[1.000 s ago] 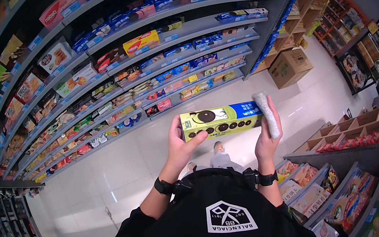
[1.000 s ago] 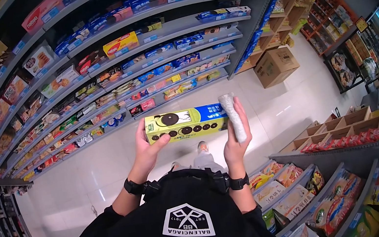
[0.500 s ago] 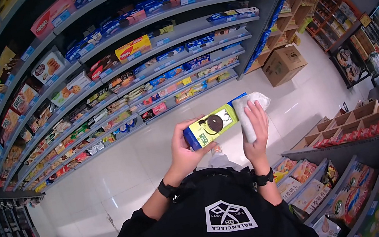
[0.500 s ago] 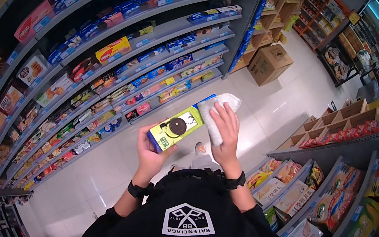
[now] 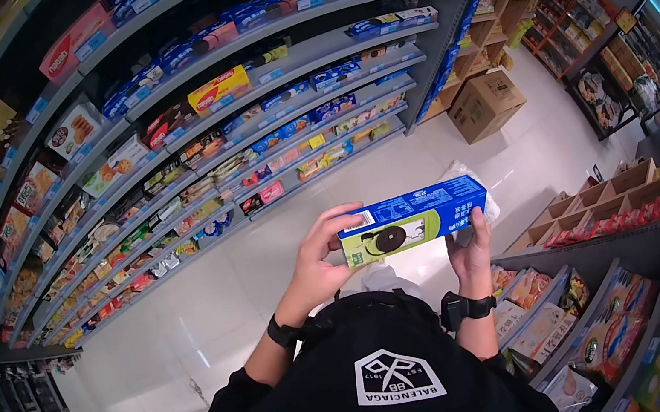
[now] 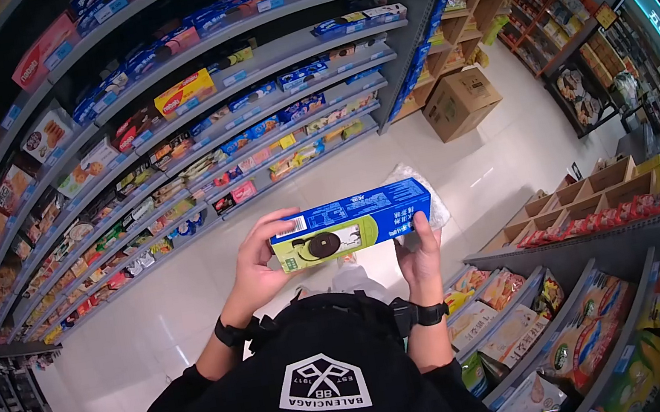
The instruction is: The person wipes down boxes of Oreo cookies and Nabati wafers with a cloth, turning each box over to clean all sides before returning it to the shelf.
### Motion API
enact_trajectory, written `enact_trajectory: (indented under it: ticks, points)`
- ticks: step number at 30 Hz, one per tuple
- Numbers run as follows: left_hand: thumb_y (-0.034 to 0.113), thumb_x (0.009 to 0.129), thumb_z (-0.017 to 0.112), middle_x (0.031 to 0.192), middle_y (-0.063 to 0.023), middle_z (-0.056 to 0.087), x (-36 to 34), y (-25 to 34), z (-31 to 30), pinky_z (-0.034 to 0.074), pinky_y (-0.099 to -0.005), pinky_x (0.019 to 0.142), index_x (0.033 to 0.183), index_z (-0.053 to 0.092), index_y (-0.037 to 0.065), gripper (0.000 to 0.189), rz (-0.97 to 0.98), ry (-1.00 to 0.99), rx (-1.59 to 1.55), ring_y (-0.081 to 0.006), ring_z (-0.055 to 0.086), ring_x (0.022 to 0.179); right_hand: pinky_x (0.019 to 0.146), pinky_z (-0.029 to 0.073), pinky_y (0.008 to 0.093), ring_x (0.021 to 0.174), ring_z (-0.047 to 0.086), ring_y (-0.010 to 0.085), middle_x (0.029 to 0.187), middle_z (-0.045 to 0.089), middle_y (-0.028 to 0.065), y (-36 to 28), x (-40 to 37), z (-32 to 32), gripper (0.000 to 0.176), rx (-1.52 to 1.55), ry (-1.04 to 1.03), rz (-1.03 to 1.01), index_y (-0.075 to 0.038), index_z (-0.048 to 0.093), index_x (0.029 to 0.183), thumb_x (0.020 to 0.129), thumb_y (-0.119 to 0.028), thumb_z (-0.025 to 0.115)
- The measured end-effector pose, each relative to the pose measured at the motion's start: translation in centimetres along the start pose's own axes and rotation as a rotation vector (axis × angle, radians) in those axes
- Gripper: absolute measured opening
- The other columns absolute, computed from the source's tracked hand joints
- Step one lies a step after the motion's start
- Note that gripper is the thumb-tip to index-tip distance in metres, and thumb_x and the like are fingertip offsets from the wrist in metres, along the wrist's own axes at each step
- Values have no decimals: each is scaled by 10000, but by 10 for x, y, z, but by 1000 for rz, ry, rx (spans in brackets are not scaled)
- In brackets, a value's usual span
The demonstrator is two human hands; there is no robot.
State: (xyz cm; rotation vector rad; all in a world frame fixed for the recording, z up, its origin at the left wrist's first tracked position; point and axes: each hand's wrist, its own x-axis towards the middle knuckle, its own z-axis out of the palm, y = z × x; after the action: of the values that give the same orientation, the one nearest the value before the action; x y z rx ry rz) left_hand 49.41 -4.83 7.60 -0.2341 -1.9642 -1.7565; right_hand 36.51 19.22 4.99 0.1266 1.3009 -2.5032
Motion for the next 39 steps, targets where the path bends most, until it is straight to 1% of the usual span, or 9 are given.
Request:
enact_trajectory:
  ticks: [2,8,17,19,23,27,32,37,39]
  points:
    - [3,790,845,1402,-156,550,3,13,8,537,-369,1027,1394,493,72,703,-237,127,-178,-244,593,1264,1004,455,389,1129,612,157,1245,650,-6,6,3,-11,533,21,-49,-36,-152,567,1324,900,-408,762]
    - [4,741,889,1332,-112,587,-3,-8,3,507,-356,1058,1377,458,45,769,-436,110,-266,-200,595,1237,1022,465,404,1160,610,188,1264,641,24,6,-2,-10,566,44,-221,-135,-108,534,1376,902,-291,786]
    - [-33,723,889,1336,-161,602,-6,-12,8,530,-394,1064,1261,497,53,672,-260,213,-124,-248,608,1260,1035,465,352,1263,553,174,1373,607,103,9,1,12,426,-608,51,-576,34,558,1397,1033,-176,626]
    - [-32,719,891,1330,-161,603,-6,-12,10,528,-400,1068,1258,500,56,673,-236,212,-119,-256,604,1265,1164,353,436,1415,477,324,1445,578,186,4,0,25,405,-741,81,-837,23,576,1394,994,-38,594]
    - [-30,707,899,1314,-162,607,-6,-19,15,515,-420,1086,1251,508,60,676,-100,210,-42,-276,592,1281,1172,325,485,1439,432,405,1452,576,187,-6,-7,38,390,-1099,-5,-1041,-46,662,1328,941,-58,617]
    - [50,695,932,1205,-150,672,1,-12,24,538,-384,1012,1133,603,39,548,-19,231,71,-277,660,1181,1156,338,516,1385,498,397,1412,620,133,-5,-21,51,463,-1388,-239,-1014,-94,694,1298,838,-56,660]
    - [-14,694,870,1156,-133,703,-3,-20,30,527,-317,899,1133,637,23,498,-201,333,57,-198,678,1040,1141,374,518,1345,547,381,1380,641,132,-2,-35,69,474,-1062,-788,-858,-87,718,1254,785,-37,675]
    - [36,700,899,1163,-112,710,2,-14,27,540,-326,907,1143,647,39,510,-292,336,177,-200,687,1067,1148,378,481,1372,519,388,1395,625,161,13,-18,53,494,-1049,-737,-791,-60,701,1270,780,-17,661]
    - [11,709,911,1212,-129,675,4,-12,26,572,-323,947,1160,596,14,550,-267,279,203,-194,677,1101,1156,373,451,1389,498,394,1426,597,177,19,-10,44,526,-1052,-504,-669,-44,671,1308,786,1,630]
